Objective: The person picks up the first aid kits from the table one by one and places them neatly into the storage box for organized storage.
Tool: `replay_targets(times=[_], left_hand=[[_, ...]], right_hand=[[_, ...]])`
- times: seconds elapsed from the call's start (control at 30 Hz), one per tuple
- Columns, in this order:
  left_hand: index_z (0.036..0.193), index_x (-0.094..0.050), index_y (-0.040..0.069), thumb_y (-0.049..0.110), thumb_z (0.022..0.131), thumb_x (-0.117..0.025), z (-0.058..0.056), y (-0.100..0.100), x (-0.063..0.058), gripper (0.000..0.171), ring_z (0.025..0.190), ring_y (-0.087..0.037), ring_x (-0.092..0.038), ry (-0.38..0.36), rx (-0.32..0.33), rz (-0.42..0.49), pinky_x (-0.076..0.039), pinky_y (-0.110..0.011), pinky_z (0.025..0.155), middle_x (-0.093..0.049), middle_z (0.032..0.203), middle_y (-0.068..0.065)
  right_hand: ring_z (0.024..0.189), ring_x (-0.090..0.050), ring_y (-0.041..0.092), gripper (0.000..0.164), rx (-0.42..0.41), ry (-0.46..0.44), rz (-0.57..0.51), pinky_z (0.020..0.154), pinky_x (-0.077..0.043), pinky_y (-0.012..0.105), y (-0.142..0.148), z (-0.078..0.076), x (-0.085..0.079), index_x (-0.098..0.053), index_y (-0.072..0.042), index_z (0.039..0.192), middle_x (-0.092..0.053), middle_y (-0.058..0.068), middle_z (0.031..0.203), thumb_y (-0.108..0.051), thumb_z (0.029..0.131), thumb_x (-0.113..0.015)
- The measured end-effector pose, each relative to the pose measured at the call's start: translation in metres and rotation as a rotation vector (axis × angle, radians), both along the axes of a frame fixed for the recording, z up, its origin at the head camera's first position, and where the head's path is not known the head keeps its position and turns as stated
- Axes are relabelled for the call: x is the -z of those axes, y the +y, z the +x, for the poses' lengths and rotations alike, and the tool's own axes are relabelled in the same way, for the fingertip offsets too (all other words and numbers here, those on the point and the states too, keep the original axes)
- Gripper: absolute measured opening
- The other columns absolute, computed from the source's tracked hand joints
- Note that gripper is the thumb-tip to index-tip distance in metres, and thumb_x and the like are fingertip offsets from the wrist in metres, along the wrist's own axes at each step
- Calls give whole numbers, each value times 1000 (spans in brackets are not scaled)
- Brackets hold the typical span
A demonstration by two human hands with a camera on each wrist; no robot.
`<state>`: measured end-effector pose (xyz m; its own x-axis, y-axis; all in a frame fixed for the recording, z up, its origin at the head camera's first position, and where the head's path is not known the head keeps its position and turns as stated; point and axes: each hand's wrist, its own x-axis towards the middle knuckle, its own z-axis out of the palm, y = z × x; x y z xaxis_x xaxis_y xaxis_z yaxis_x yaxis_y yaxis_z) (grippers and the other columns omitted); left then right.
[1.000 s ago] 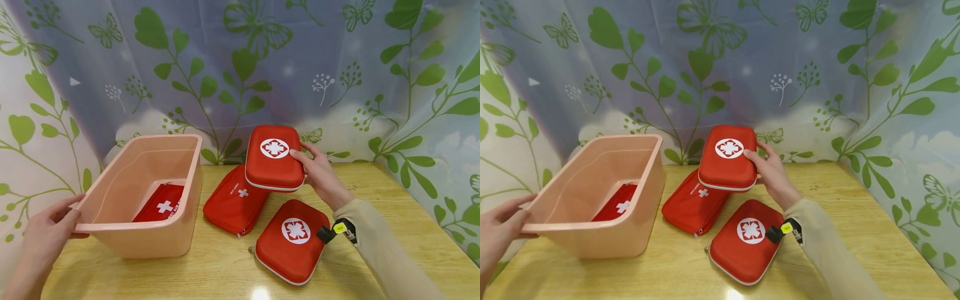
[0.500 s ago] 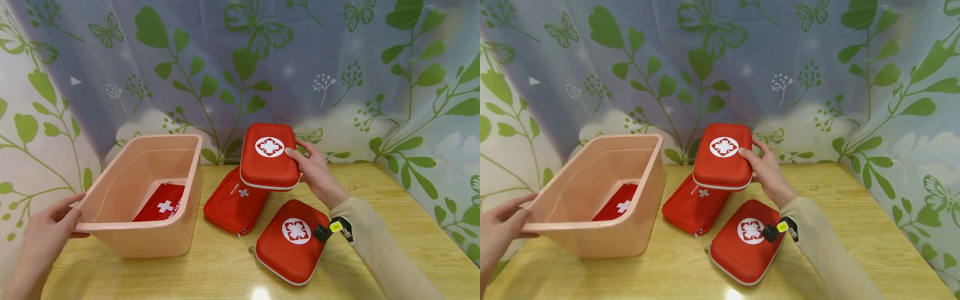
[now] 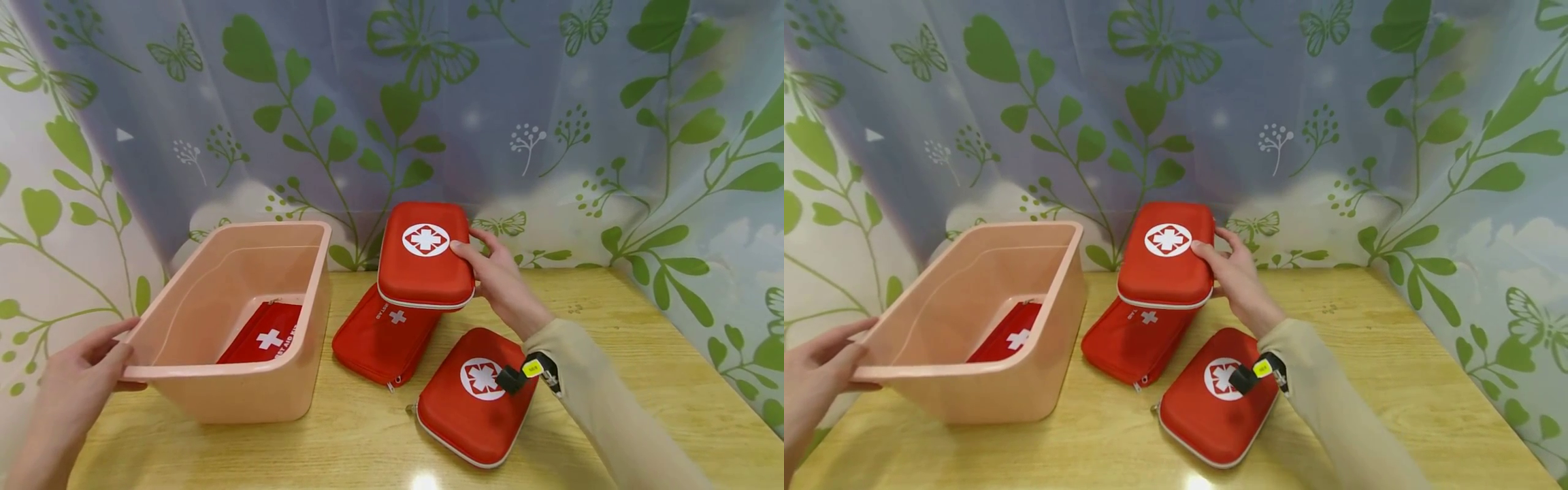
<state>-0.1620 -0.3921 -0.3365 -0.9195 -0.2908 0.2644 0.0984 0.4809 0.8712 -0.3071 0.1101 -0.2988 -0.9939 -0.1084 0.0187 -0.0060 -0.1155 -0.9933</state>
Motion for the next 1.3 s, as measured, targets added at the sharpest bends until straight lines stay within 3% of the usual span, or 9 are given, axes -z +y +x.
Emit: replay_targets(times=[0.27, 0.57, 0.8, 1.3], left_hand=[[143, -48, -1, 12, 100, -53, -2, 0, 0, 45, 63, -8, -67, -22, -23, -11, -60, -30, 52, -64, 83, 19], [140, -56, 11, 9, 99, -54, -2, -3, 2, 41, 63, -9, -66, -6, 5, 25, -60, -29, 52, -65, 83, 15], [142, -52, 4, 8, 99, -52, -1, -1, 0, 43, 62, -9, -66, -20, -15, -2, -60, -30, 52, -64, 82, 15], [141, -53, 4, 14, 101, -54, -1, 0, 1, 42, 63, -11, -68, 1, -6, 7, -60, -30, 53, -66, 85, 16]], right_hand=[[85, -68, 20, 67, -6, -7, 7, 68, -63, 39, -12, 0, -3, -32, -21, 153, -53, 17, 131, -27, 95, -65], [82, -68, 19, 67, -37, -8, -15, 63, -63, 34, -25, -1, -5, -31, -18, 152, -53, 18, 130, -27, 95, -65], [87, -66, 21, 68, -46, 1, -37, 64, -62, 35, -38, -1, -7, -30, -17, 153, -53, 17, 131, -28, 95, -65], [90, -67, 23, 65, -75, 7, -101, 72, -63, 40, -62, 1, -13, -32, -17, 151, -53, 15, 132, -25, 95, -65]])
